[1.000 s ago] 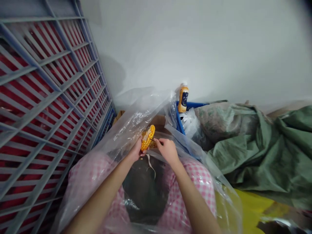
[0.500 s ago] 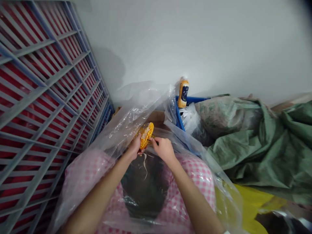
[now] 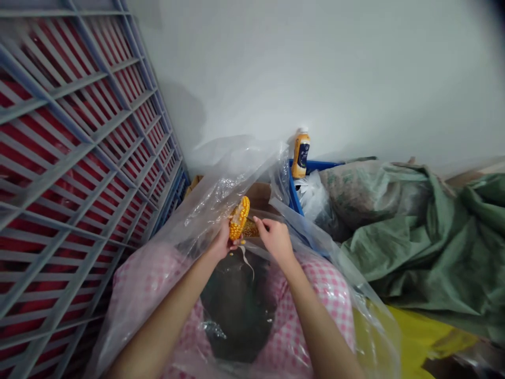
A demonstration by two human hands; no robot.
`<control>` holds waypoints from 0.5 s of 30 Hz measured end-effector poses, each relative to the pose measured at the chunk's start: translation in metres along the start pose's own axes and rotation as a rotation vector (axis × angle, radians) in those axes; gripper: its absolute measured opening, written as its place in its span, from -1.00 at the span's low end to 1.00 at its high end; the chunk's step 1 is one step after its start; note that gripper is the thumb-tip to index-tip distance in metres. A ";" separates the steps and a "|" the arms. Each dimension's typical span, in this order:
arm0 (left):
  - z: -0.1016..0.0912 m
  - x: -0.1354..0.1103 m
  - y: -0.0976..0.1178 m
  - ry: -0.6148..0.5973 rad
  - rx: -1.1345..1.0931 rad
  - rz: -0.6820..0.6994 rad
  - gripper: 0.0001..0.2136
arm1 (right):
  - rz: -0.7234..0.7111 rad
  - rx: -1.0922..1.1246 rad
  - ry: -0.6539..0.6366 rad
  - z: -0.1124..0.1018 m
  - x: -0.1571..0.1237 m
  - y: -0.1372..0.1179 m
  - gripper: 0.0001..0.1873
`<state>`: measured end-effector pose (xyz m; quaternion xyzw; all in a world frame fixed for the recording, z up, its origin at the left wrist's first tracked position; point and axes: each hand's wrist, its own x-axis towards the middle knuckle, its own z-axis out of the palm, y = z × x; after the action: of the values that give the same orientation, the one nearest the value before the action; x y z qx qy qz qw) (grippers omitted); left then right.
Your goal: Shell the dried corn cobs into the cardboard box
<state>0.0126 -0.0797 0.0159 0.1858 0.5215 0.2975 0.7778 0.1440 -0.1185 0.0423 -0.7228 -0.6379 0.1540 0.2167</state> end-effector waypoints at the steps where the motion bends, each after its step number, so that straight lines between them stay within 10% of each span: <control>1: 0.000 0.000 0.002 0.028 0.024 0.026 -0.58 | -0.013 -0.007 -0.011 -0.005 0.001 0.001 -0.49; 15: 0.005 -0.001 0.001 0.149 0.094 0.135 -0.62 | -0.079 -0.019 -0.133 -0.003 -0.003 -0.004 -0.58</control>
<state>0.0163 -0.0794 0.0195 0.2342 0.5776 0.3373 0.7055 0.1415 -0.1213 0.0469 -0.6874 -0.6802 0.1869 0.1729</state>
